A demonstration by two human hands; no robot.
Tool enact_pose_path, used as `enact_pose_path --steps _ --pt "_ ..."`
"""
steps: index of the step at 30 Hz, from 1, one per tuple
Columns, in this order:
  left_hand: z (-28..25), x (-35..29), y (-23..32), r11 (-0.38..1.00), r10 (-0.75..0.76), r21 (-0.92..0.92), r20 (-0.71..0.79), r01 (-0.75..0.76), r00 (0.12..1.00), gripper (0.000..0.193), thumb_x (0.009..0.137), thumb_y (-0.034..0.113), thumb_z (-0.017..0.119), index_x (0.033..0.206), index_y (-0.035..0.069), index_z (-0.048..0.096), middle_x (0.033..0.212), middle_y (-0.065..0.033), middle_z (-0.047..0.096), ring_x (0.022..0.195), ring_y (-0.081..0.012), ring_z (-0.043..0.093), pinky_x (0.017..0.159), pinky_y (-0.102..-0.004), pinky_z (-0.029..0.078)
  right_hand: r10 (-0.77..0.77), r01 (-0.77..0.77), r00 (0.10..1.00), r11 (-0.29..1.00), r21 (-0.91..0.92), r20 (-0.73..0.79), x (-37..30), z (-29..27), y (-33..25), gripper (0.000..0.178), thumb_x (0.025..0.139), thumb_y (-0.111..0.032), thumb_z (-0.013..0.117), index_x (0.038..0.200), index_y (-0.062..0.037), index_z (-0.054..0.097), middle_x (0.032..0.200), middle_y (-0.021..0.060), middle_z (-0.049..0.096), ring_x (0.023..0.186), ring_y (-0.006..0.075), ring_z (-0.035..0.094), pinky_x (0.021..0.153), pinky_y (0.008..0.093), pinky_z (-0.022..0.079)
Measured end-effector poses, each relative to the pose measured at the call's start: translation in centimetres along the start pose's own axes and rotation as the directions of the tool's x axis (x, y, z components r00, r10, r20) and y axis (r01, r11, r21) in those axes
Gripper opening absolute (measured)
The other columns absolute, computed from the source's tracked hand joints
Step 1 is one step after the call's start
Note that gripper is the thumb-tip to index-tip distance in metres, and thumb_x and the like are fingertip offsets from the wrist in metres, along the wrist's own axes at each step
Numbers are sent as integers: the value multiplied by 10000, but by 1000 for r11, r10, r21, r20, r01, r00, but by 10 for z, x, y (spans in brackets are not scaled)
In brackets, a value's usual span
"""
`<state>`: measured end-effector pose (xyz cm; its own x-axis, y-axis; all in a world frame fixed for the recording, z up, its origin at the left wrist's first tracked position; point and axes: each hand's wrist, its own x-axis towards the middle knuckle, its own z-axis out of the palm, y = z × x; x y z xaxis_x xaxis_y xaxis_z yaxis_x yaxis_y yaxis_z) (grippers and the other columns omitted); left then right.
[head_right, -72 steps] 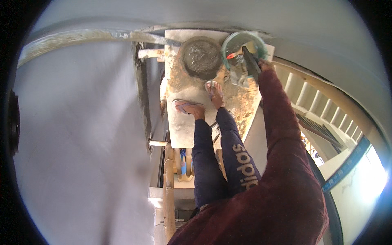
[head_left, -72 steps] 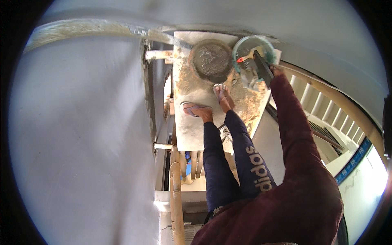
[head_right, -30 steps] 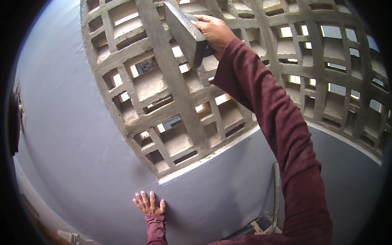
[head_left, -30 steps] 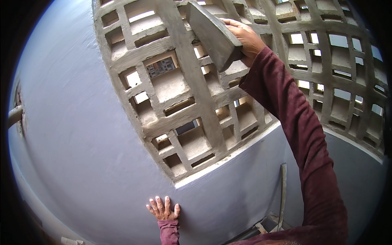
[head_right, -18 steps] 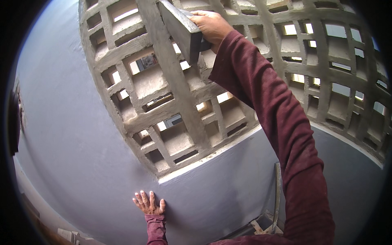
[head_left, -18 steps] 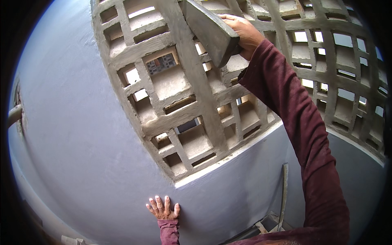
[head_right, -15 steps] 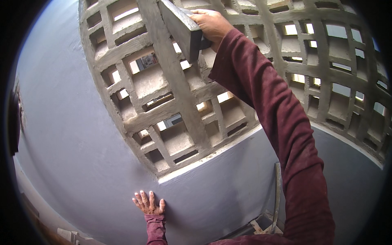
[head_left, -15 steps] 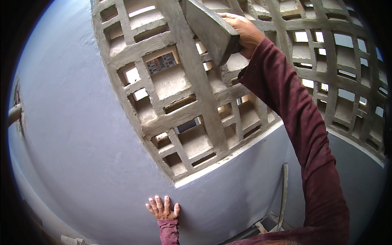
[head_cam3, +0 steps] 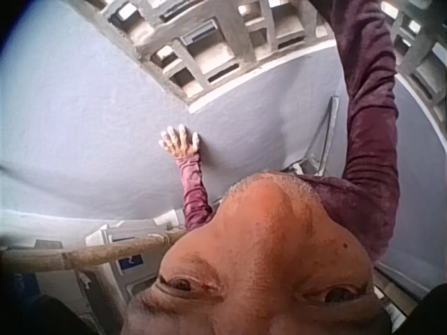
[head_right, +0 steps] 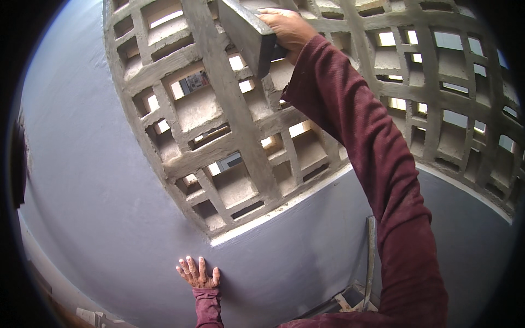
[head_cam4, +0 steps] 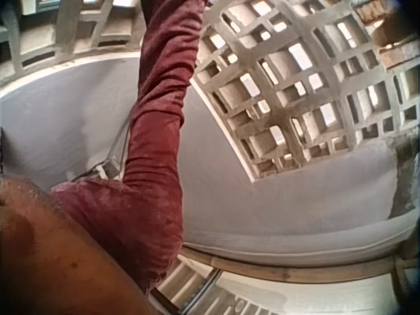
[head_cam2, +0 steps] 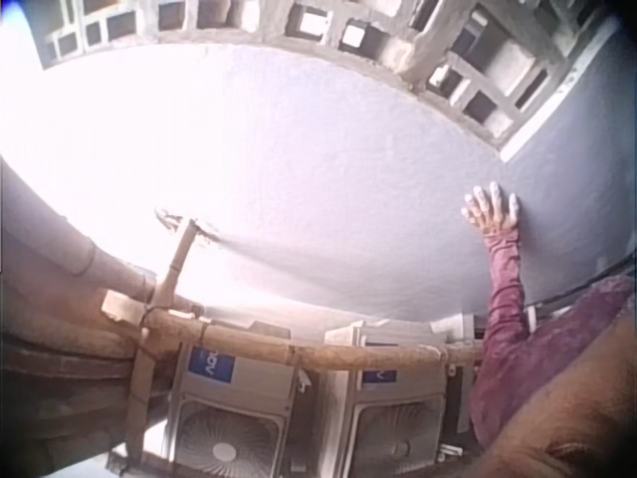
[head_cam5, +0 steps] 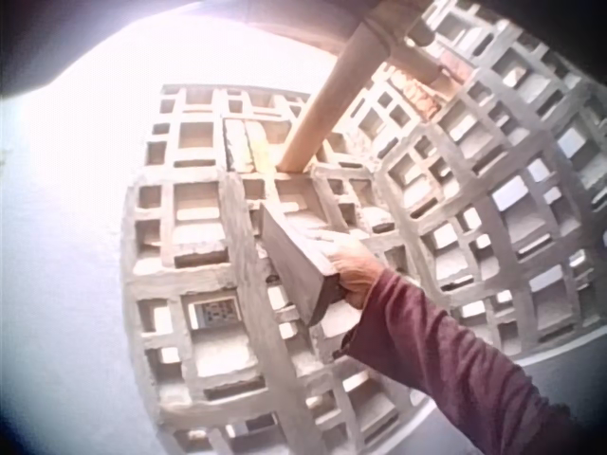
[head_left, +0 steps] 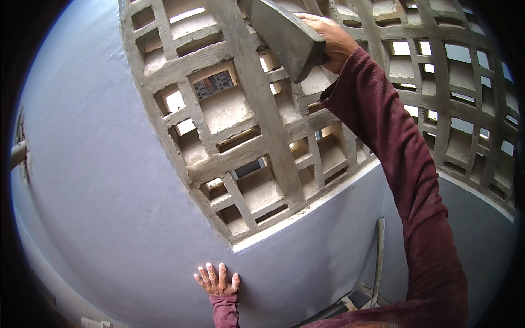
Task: The person applies plaster to a decorative lattice wall using a trowel, repeatedly scooping material from a bucket and smoothing it into the grid pattern. The person stands on a scaffold and works methodically across the wall surface.
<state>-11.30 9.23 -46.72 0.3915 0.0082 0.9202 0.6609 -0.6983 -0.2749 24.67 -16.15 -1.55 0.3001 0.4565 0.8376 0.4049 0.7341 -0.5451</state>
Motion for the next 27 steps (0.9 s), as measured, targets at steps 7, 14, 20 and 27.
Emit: enact_pose_path --steps 7,14,20,27 --pt "-1 -2 0 1000 -10 13 2 10 1000 583 883 542 446 1376 230 425 1511 -91 255 1408 -343 174 1121 -569 92 45 -34 986 997 -69 161 14 -4 -3 247 917 -164 533 1129 -40 555 948 29 614 793 102 639 655 251 556" --pt "-1 0 0 1000 0 10 4 0 1000 578 884 541 450 1369 227 433 1512 -90 250 1407 -342 178 1120 -570 95 -432 404 901 866 -297 -34 -2 14 -1 374 918 -147 537 1244 33 500 1166 102 607 991 180 586 835 302 467" --pt "0 0 0 999 28 38 -2 -28 1000 615 892 558 411 1395 204 398 1502 -116 269 1395 -358 207 1114 -570 105 -727 456 649 134 -880 226 -1 15 15 451 807 -83 621 1242 -38 510 1077 140 543 1026 307 544 925 356 424" --pt "1 4 3 999 24 31 4 -24 1000 613 895 552 407 1402 208 386 1509 -115 252 1398 -359 197 1113 -573 104 -647 492 667 12 -871 368 9 5 26 430 782 -100 616 1196 -19 533 1074 141 551 1014 309 535 916 376 437"
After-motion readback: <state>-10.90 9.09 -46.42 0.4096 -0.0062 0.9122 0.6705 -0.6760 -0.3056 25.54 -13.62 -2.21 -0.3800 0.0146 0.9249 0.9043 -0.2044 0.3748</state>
